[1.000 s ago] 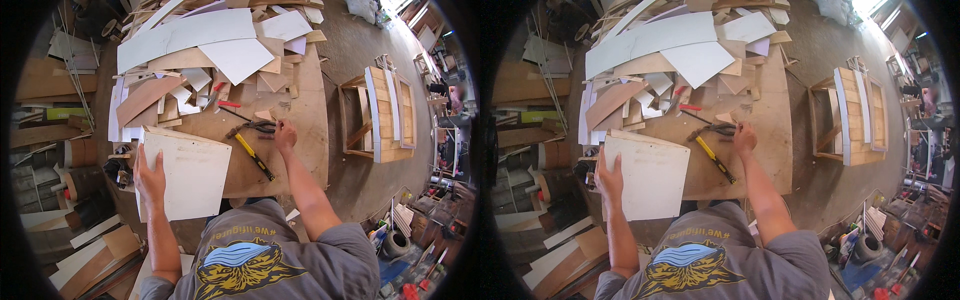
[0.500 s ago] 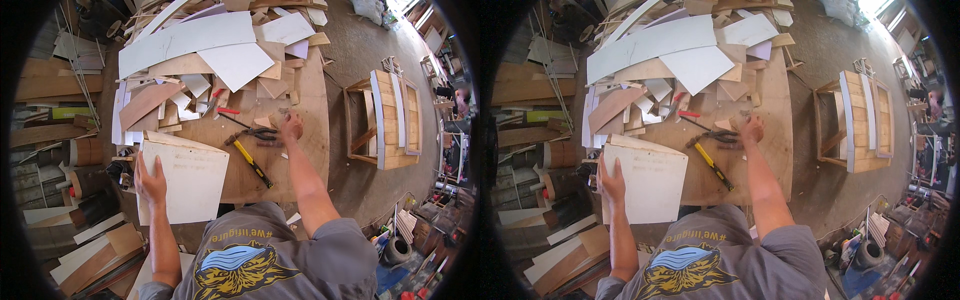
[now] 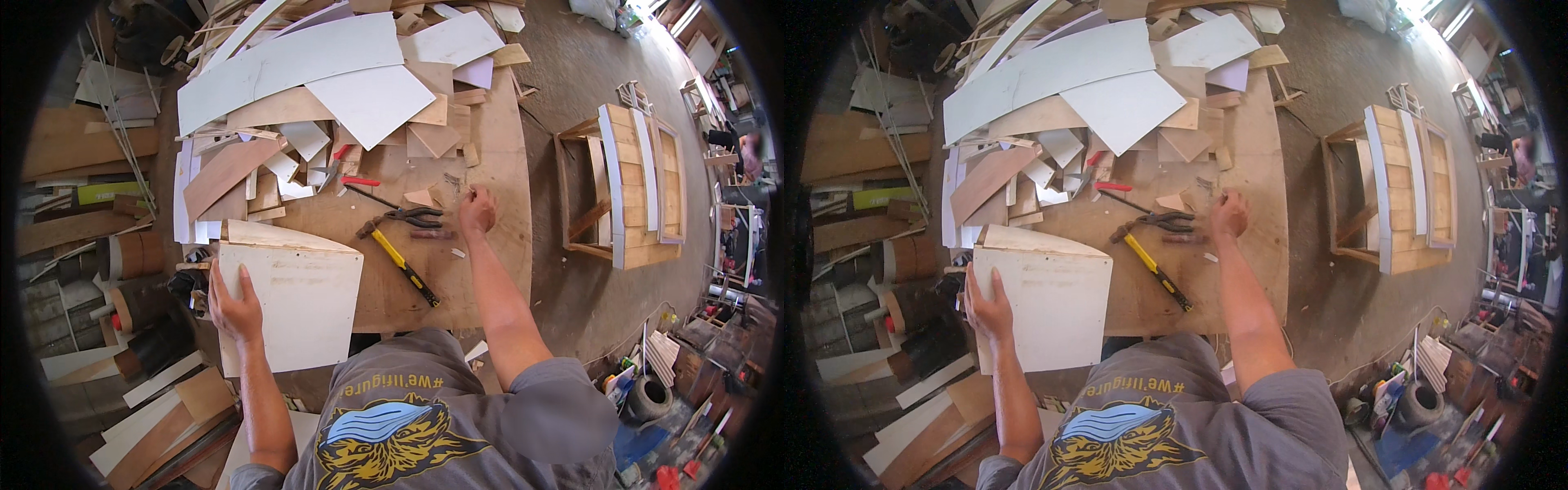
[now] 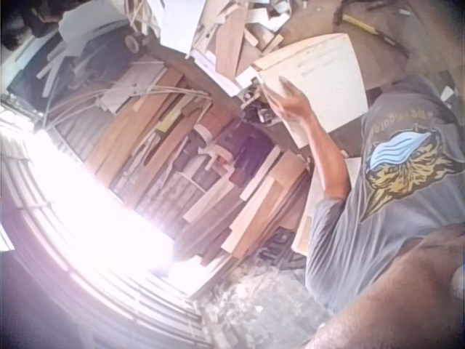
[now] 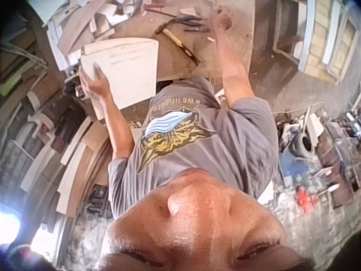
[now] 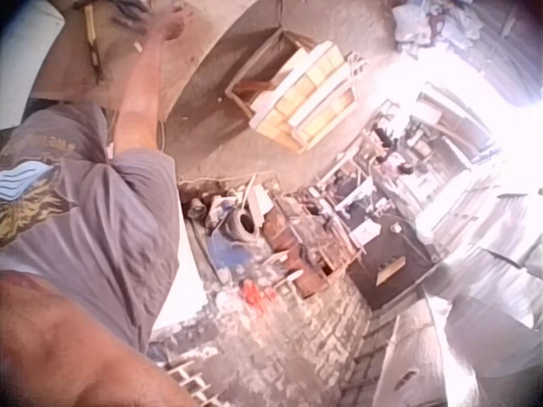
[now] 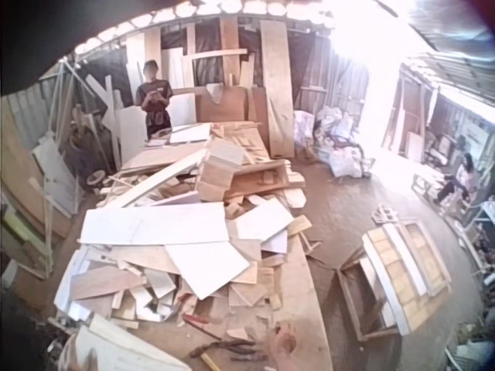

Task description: The person assembles a small wooden shelf unit by hammering nails into the wooden boards, turning the unit over to work on different sides, and using pliers to remove a nail.

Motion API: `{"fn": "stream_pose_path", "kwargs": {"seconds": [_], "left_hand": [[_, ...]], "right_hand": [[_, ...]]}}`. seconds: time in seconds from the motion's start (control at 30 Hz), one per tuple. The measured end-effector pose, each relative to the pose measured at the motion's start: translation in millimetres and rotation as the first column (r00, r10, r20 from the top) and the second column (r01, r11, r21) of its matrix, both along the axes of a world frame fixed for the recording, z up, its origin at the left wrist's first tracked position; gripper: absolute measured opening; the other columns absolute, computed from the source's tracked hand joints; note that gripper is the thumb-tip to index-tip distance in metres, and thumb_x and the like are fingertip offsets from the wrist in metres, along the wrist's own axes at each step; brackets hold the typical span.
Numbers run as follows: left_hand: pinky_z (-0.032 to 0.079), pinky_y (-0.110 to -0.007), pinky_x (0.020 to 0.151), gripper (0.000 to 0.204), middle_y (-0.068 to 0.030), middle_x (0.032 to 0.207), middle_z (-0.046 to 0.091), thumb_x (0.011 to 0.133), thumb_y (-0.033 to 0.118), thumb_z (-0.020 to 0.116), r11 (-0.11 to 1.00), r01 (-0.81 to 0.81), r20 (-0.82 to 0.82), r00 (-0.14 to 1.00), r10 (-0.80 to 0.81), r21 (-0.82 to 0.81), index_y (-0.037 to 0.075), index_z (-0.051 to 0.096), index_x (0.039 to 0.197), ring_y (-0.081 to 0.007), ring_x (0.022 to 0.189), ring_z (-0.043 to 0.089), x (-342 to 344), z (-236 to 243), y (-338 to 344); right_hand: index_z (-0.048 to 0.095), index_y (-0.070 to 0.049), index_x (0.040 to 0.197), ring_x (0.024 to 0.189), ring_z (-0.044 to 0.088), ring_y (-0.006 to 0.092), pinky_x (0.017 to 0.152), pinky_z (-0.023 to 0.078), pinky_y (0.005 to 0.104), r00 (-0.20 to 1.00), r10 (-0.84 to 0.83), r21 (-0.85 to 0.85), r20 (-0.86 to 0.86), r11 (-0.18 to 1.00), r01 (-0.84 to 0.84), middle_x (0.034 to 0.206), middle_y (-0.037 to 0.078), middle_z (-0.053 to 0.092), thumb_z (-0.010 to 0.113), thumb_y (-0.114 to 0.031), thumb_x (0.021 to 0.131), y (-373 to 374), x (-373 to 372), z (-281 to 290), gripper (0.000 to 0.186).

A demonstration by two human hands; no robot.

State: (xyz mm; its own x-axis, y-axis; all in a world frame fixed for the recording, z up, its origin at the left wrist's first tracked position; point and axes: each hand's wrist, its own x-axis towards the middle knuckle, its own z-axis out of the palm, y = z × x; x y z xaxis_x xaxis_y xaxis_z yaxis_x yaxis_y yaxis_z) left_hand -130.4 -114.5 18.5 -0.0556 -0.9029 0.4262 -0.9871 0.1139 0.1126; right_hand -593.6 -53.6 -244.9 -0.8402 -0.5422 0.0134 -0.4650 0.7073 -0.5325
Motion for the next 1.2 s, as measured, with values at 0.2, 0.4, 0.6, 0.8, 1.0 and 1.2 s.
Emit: {"fn": "stream_pose_path", "kwargs": {"seconds": [0.2,0.4,0.6,0.8,1.0,1.2], "left_hand": [[0.054,-0.046,0.101,0.055,-0.0193,0.139,0.069,0.099,0.031,0.075,1.000,-0.003,0.008,1.000,0.003,0.005,0.001,0.062,0.143,-0.0389,0.123,0.068,-1,1,0],[0.054,-0.047,0.102,0.056,-0.0203,0.138,0.069,0.099,0.032,0.074,1.000,0.018,-0.002,1.000,-0.018,-0.002,0.001,0.062,0.144,-0.0393,0.124,0.067,0,-1,-1],[0.053,-0.048,0.104,0.058,-0.0209,0.138,0.068,0.099,0.032,0.074,0.999,0.042,-0.029,0.999,-0.041,0.008,0.001,0.060,0.145,-0.0409,0.126,0.065,5,-2,-1],[0.050,-0.049,0.108,0.057,-0.0226,0.140,0.066,0.096,0.025,0.077,0.994,0.110,-0.107,0.988,-0.108,0.010,-0.001,0.061,0.144,-0.0410,0.129,0.063,16,6,5],[0.046,-0.050,0.115,0.037,-0.0180,0.143,0.065,0.089,0.014,0.083,0.943,0.332,-0.304,0.897,-0.321,-0.015,0.003,0.075,0.123,-0.0392,0.138,0.055,25,25,18],[0.054,-0.045,0.104,0.033,-0.0139,0.125,0.074,0.081,0.012,0.089,0.836,0.547,-0.425,0.747,-0.511,-0.045,0.006,0.079,0.112,-0.0341,0.122,0.067,32,50,49]], "right_hand": [[0.076,-0.015,0.111,0.114,0.062,0.0352,0.098,0.051,0.0472,1.000,0.020,0.002,-0.007,1.000,-0.020,0.115,0.009,0.073,0.071,-0.020,0.096,-6,-4,5,0.017],[0.074,-0.013,0.110,0.112,0.063,0.0360,0.096,0.052,0.0487,0.995,0.059,0.029,-0.080,0.998,-0.057,0.112,0.010,0.073,0.069,-0.023,0.098,-15,-9,-1,0.016],[0.070,-0.008,0.108,0.099,0.067,0.0373,0.089,0.053,0.0482,0.994,0.010,-0.144,0.105,0.990,0.005,0.103,0.016,0.073,0.066,-0.024,0.101,-14,-3,9,0.018],[0.065,-0.003,0.104,0.087,0.062,0.0251,0.083,0.051,0.0391,0.866,0.280,-0.396,0.415,0.912,-0.105,0.095,0.012,0.068,0.065,-0.026,0.106,-4,61,77,0.023],[0.059,-0.008,0.102,0.077,0.048,0.0053,0.071,0.042,0.0227,0.563,0.592,-0.608,0.577,0.771,-0.189,0.087,-0.005,0.056,0.059,-0.021,0.112,12,166,162,0.016],[0.061,-0.003,0.105,0.079,0.052,0.0107,0.073,0.047,0.0291,0.417,0.797,-0.652,0.438,0.601,-0.463,0.086,0.001,0.060,0.061,-0.021,0.110,28,270,235,0.019]]}}
